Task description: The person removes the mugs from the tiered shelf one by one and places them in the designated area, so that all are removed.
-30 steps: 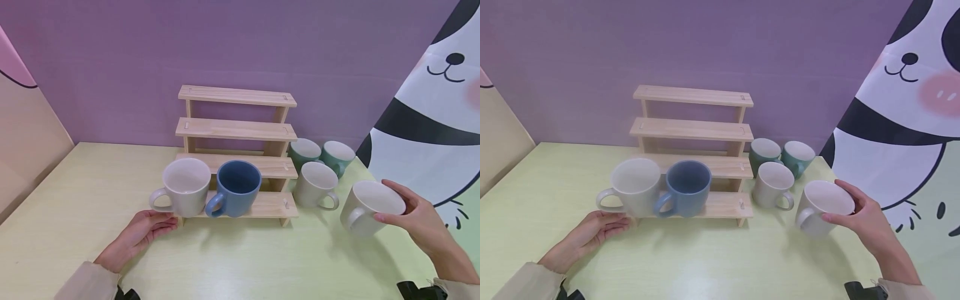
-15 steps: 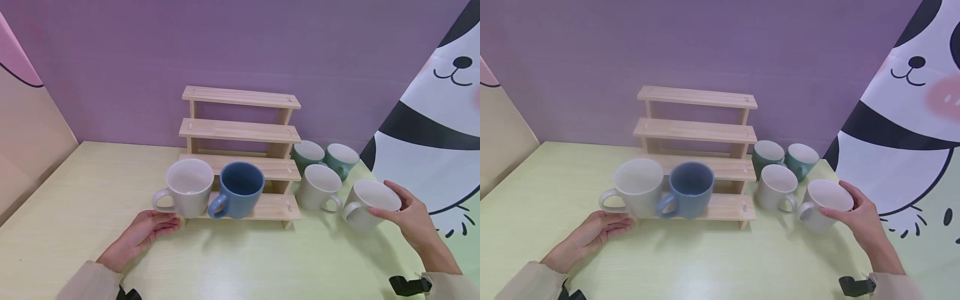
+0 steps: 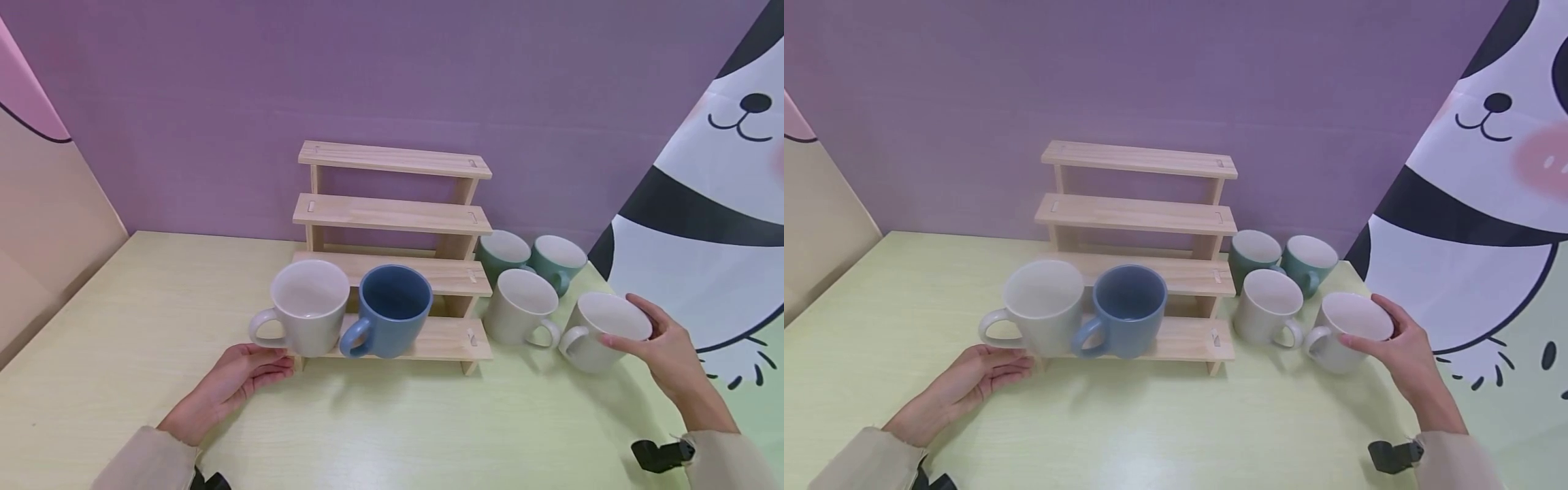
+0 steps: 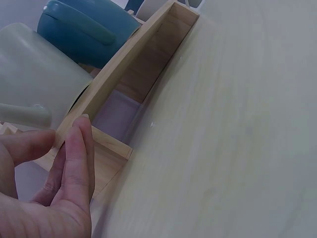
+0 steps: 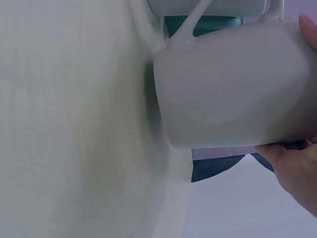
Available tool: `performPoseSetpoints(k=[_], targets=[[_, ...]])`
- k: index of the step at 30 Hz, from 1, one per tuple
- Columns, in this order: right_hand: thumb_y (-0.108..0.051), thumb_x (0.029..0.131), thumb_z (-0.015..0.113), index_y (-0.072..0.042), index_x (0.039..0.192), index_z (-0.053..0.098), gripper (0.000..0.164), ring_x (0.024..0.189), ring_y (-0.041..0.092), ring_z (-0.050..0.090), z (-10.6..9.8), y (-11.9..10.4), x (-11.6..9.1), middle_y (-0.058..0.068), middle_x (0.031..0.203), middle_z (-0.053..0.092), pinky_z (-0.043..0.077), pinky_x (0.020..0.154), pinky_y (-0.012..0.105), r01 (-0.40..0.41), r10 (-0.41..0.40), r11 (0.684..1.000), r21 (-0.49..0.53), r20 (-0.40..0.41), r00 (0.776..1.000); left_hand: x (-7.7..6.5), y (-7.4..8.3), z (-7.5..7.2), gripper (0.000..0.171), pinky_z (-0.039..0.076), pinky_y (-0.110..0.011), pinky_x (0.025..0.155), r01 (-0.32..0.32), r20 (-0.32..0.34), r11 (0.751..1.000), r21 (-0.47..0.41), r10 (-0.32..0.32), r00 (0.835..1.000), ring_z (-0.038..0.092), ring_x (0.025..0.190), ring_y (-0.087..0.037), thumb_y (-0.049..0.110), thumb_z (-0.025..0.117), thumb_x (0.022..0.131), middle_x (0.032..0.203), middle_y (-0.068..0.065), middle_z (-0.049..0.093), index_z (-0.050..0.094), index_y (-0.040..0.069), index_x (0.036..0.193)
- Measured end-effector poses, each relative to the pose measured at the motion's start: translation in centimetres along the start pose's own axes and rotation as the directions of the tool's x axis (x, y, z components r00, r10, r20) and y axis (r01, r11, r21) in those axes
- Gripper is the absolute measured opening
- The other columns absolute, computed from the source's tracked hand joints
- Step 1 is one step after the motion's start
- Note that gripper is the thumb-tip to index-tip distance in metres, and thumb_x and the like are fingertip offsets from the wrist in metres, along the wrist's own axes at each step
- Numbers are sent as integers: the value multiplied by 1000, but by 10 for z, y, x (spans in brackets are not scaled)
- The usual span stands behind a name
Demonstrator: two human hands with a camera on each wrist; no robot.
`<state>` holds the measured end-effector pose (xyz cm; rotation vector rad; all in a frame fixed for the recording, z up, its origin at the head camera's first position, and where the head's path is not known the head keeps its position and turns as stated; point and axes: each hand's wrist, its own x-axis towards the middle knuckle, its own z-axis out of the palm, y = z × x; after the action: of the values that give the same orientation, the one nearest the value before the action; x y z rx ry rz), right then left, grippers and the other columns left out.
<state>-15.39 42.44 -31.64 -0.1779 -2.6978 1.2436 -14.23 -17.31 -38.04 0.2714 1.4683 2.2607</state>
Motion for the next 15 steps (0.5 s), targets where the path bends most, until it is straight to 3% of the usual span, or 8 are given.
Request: performPoseSetpoints(k=[3,6,12,15], targets=[[-25,86,72,-20,153,18,86,97,-8,39,1,2,4,-6,132,42,41,70,0,-17,17,1000,-13,-13,1000,0,0,0,21,58,-19,83,-3,0,1000,4,3,1000,70,85,-11,1,51,96,92,-1,72,69,9,93],[-25,86,72,-18,153,18,87,97,-9,39,3,4,8,-2,134,41,41,70,0,-20,20,1000,-1,-18,1000,0,1,1,20,58,-19,83,2,-5,1000,6,-2,1000,70,86,-11,2,51,96,92,0,72,69,9,93],[-26,86,71,-21,154,17,86,96,-7,39,8,7,15,-3,133,40,41,70,1,-37,38,998,51,-24,999,0,1,1,19,58,-19,83,14,-24,1000,13,-14,1000,69,85,-11,2,52,96,92,-1,72,69,9,93],[-25,86,72,-20,153,18,86,95,-7,39,10,7,19,-10,128,42,41,70,1,-31,34,997,71,-37,999,0,1,2,18,58,-19,83,24,-38,1000,19,-23,999,69,85,-11,2,53,95,91,0,72,69,10,91]])
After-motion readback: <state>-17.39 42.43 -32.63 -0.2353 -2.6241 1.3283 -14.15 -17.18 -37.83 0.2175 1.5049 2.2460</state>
